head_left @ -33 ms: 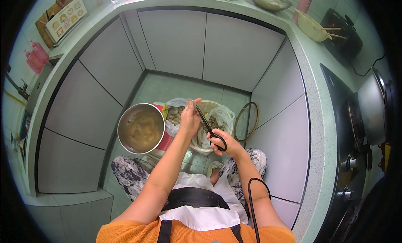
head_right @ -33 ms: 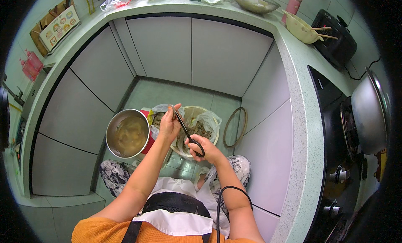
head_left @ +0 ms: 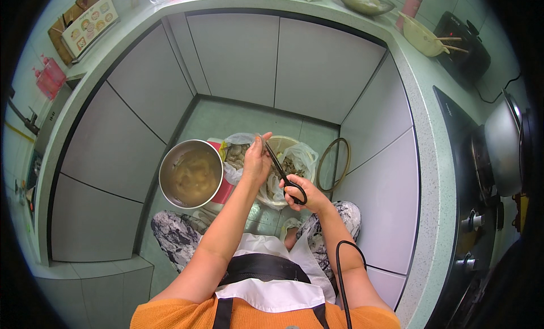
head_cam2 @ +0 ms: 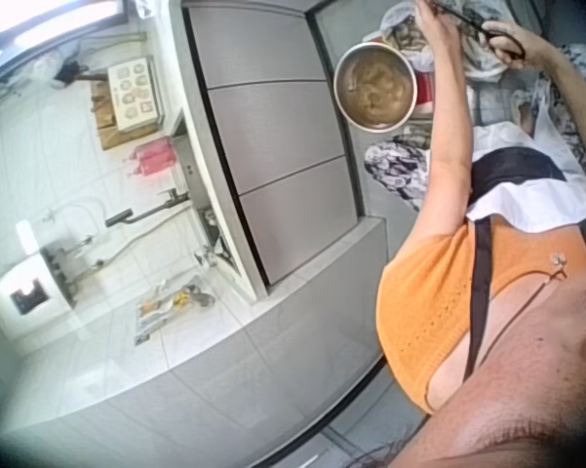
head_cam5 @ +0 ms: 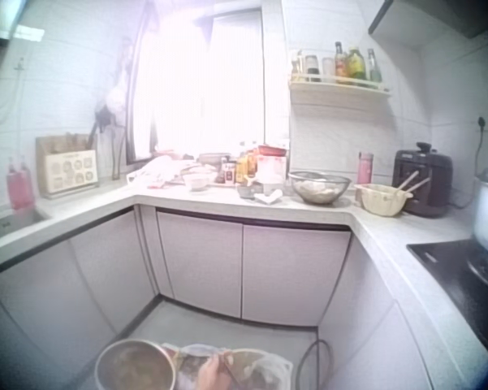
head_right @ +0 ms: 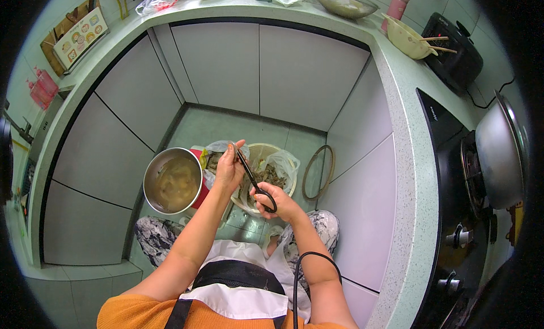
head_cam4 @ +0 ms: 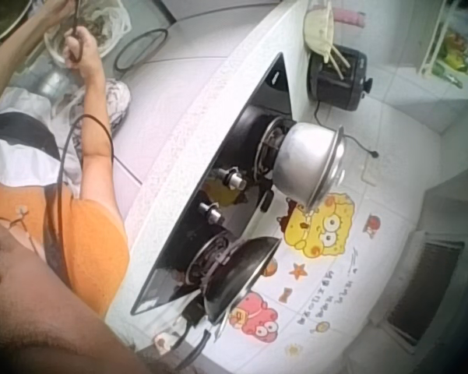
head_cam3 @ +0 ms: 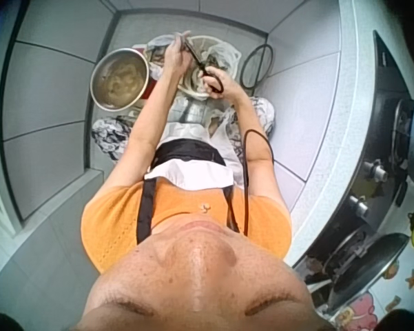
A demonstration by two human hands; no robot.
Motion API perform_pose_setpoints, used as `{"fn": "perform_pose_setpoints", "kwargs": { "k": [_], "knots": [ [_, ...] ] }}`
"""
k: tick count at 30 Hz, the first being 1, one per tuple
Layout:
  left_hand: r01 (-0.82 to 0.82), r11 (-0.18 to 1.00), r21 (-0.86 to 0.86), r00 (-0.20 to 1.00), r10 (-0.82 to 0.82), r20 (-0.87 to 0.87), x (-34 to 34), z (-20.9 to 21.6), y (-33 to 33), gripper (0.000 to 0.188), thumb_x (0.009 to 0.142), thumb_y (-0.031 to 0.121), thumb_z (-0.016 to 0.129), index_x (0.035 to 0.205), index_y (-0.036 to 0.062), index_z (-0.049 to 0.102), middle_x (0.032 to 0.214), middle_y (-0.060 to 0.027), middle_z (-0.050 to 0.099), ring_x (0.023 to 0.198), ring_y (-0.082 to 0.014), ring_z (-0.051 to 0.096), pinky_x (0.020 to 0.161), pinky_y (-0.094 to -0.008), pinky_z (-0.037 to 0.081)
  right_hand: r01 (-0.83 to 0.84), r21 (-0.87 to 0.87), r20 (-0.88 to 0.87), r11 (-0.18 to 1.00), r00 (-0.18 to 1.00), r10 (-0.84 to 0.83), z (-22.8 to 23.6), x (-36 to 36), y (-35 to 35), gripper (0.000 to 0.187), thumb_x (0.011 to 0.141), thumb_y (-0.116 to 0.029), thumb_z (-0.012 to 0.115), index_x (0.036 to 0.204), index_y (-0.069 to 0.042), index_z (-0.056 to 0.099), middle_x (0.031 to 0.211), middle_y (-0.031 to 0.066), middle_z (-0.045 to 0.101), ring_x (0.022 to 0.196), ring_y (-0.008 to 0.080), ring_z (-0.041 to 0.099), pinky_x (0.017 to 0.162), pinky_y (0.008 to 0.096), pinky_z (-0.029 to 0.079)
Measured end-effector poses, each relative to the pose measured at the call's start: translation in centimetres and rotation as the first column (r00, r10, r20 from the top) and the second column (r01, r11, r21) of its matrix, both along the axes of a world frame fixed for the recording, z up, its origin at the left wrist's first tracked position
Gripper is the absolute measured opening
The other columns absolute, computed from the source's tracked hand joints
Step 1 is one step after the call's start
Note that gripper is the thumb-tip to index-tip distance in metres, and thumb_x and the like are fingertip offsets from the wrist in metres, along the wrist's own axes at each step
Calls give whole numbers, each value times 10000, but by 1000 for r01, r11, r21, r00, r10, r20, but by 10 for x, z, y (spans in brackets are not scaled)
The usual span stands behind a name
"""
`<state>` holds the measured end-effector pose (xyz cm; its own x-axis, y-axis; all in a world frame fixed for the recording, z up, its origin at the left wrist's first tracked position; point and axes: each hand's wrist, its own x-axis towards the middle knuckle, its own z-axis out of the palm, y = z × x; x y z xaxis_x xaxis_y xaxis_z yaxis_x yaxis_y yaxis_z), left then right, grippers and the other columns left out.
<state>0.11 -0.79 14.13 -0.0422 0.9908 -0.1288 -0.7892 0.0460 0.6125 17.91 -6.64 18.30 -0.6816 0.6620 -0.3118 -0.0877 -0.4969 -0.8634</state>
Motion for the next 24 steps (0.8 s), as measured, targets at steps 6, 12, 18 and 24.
{"fn": "perform_pose_setpoints", "kwargs": {
  "k": [6, 12, 18, 24],
  "knots": [
    [-9, 1000, 11, 1000, 9, -5, 0, -5, -3, 386, 952, 310, 421, 1146, -17, 494, 876, -50, 559, 784, -140, 506, 757, -309, 427, -29, -57, -14, 998, 1000, 28, 7, -2, -3, 233, 888, -239, 509, 1046, -73, 468, 631, 6, 543, 457, 86, 484, 365, 194, 303],
    [-60, 998, 10, 998, 60, 6, 5, -9, -1, 347, 947, 301, 441, 1085, -5, 528, 819, -20, 541, 743, -116, 483, 722, -277, 415, -6, -28, -2, 1000, 1000, 5, -1, -2, -3, 266, 871, -237, 491, 1060, -53, 453, 647, 38, 548, 458, 105, 496, 357, 200, 322],
    [-87, 996, -20, 996, 87, 6, 12, -14, 1, 304, 938, 292, 468, 1028, 14, 552, 772, 0, 506, 659, -93, 406, 645, -246, 378, -6, -78, -49, 997, 999, 2, 9, 0, -1, 276, 872, -238, 484, 1056, -35, 445, 645, 44, 544, 453, 108, 484, 384, 207, 348],
    [-49, 999, 24, 999, 49, 6, 10, -17, 0, 293, 928, 309, 487, 981, 32, 567, 732, 16, 484, 633, -85, 402, 613, -234, 381, 45, -123, -84, 991, 995, -56, 2, 0, -1, 253, 866, -222, 503, 1026, -29, 463, 605, 43, 518, 399, 85, 417, 340, 192, 304]
  ]
}}
